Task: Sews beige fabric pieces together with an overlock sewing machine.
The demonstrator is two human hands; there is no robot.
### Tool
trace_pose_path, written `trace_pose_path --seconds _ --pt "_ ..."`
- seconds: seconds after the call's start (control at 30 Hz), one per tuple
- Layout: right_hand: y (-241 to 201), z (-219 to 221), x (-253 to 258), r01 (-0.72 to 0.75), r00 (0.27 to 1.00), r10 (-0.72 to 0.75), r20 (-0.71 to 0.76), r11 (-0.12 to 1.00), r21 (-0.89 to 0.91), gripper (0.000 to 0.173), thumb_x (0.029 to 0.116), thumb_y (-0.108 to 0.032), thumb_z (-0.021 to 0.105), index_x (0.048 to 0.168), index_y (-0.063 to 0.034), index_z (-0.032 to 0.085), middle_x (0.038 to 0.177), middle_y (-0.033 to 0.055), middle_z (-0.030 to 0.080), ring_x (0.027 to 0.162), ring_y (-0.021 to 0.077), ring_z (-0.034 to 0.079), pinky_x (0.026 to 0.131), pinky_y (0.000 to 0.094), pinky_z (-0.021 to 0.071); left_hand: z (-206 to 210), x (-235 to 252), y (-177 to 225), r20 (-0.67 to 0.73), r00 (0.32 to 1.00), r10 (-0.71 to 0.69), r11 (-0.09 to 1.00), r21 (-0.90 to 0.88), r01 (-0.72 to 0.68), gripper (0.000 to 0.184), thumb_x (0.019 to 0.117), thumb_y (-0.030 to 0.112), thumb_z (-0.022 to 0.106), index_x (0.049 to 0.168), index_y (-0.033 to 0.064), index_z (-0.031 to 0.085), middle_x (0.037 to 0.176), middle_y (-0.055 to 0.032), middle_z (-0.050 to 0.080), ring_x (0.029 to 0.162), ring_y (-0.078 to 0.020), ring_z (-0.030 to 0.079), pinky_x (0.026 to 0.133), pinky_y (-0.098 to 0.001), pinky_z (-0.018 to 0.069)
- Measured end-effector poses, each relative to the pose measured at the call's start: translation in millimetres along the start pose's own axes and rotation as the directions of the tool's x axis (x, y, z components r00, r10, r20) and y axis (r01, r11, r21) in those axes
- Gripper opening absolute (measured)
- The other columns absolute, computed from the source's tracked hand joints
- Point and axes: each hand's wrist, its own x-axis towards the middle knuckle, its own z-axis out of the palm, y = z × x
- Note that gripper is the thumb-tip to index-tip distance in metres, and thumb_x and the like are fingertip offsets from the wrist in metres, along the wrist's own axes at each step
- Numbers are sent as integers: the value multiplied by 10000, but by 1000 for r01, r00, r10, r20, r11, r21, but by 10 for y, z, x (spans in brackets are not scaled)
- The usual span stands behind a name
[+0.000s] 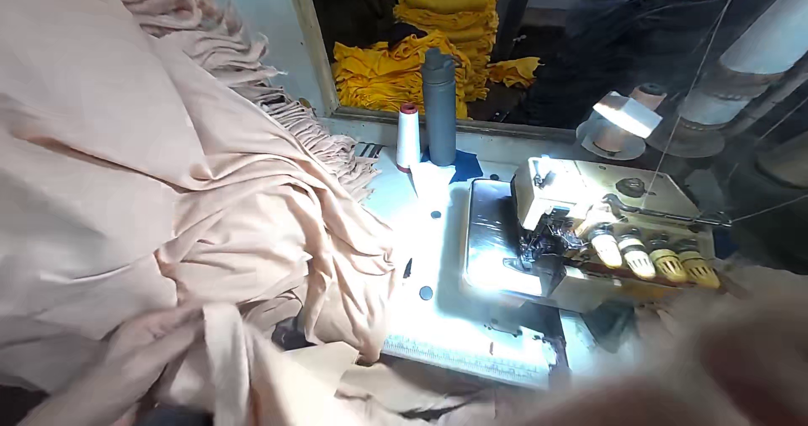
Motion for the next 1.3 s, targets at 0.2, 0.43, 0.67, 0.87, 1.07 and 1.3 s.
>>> trace_pose_path --seconds 0.2,0.43,0.67,0.87,1.07,1.3 --pt "125 372 466 172 985 -167 40 957 -232 636 980 -323 659 1534 -100 440 1602 46 425 1467 176 419 1195 377 426 206 195 -194 -344 891 297 935 293 -199 105 974 62 545 1005 21 636 836 90 628 752 84 594 716 -145 526" --pt "1195 838 -1118 -495 648 562 514 824 -276 413 1024 -218 609 1318 72 627 1123 241 732 1002 379 733 927 581 560 965 199 -207 97 698 710 494 638 -591 335 980 225 595 1128 -52 714 1145 -222 714 1090 -261 690 971 -395 547" --pt "1586 1631 -1682 -760 625 774 105 633 -145 354 870 -114 702 1122 133 677 1033 275 706 993 377 696 928 530 536 2093 500 -321 590 538 602 513 230 -827 209 937 145 586 963 99 789 1015 4 753 941 -63 708 825 -236 589" --pt "1520 1472 -1251 -450 884 299 361 753 479 265 1051 -136 519 889 35 641 779 1 650 757 -73 589 711 131 492 2358 312 -389 917 305 258 710 34 -704 372 898 47 607 1255 71 710 1296 -94 702 1078 -222 720 874 -444 591" --pt "1358 1195 -899 -389 918 307 252 825 409 255 996 -307 614 997 -57 669 795 -68 663 743 -95 600 685 123 512 2340 390 -314 772 359 524 550 15 -835 160 923 131 589 904 59 731 781 -47 674 703 -149 664 597 -312 540" --pt "1356 1407 -727 -34 974 -24 -223 967 -253 302 957 -232 651 1184 -37 616 1088 86 689 1032 73 665 908 194 553 2348 479 73 683 280 675 352 36 -935 212 925 162 563 772 86 689 651 12 568 585 -87 558 499 -244 438"
